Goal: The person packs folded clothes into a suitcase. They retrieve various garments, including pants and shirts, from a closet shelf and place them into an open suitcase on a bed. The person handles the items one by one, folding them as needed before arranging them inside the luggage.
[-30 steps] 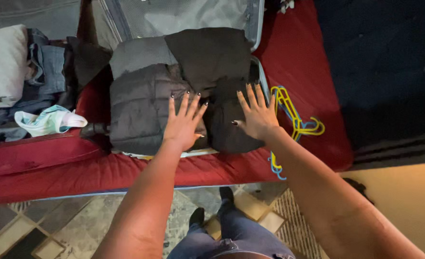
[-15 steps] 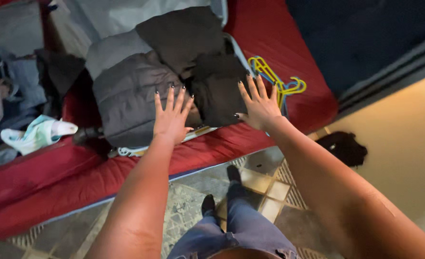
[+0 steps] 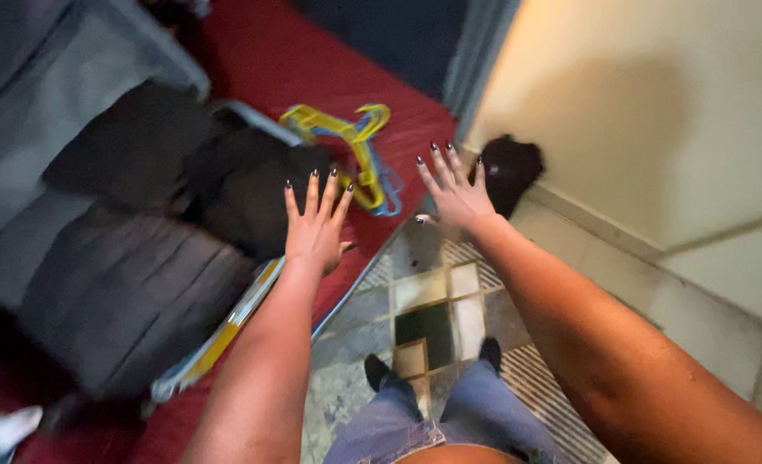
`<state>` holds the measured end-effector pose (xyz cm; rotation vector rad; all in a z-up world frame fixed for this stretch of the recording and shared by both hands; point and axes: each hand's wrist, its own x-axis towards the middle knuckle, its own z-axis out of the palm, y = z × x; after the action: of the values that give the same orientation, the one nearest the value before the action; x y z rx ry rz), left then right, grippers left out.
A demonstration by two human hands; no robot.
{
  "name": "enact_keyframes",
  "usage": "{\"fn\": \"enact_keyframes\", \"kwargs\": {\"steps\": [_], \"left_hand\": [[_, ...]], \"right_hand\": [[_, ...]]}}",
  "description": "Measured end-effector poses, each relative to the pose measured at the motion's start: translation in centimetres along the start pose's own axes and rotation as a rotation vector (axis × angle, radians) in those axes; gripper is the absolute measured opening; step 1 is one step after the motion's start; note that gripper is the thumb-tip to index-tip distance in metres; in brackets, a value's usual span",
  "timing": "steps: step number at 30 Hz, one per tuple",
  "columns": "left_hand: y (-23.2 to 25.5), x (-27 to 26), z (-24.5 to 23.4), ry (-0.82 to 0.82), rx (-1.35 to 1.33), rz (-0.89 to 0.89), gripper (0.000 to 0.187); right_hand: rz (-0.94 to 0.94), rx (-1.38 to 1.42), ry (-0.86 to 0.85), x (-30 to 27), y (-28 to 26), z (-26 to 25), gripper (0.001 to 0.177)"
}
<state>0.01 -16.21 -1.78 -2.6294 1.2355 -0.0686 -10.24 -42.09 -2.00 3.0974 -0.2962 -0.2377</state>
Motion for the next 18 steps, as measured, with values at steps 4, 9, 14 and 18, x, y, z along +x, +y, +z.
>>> {"fn": "enact_keyframes", "kwargs": {"steps": [4,9,14,18], "left_hand": [[5.7,5.8,0.6,0.016,0.004,0.16,0.099],[16.0,12.1,2.4,0.415,0.194,0.382,0.083],[28.6,12.2,-5.4,0.098,-0.05,0.613,0.099],[38.7,11.5,-10.6,0.193,-0.037,0.773,0.097]], "right_hand": [[0.202,-0.058,-0.06,-5.0,7.0,1.0,0.106],[0.453,0.006,-0.112,-14.5,16.0,3.5,0.102],[0.662,0.035,-0.125,-26.3,23.1,4.9,0.1],[0.808,0.09,-0.177,-34.6,27.8,5.1,0.1]]}}
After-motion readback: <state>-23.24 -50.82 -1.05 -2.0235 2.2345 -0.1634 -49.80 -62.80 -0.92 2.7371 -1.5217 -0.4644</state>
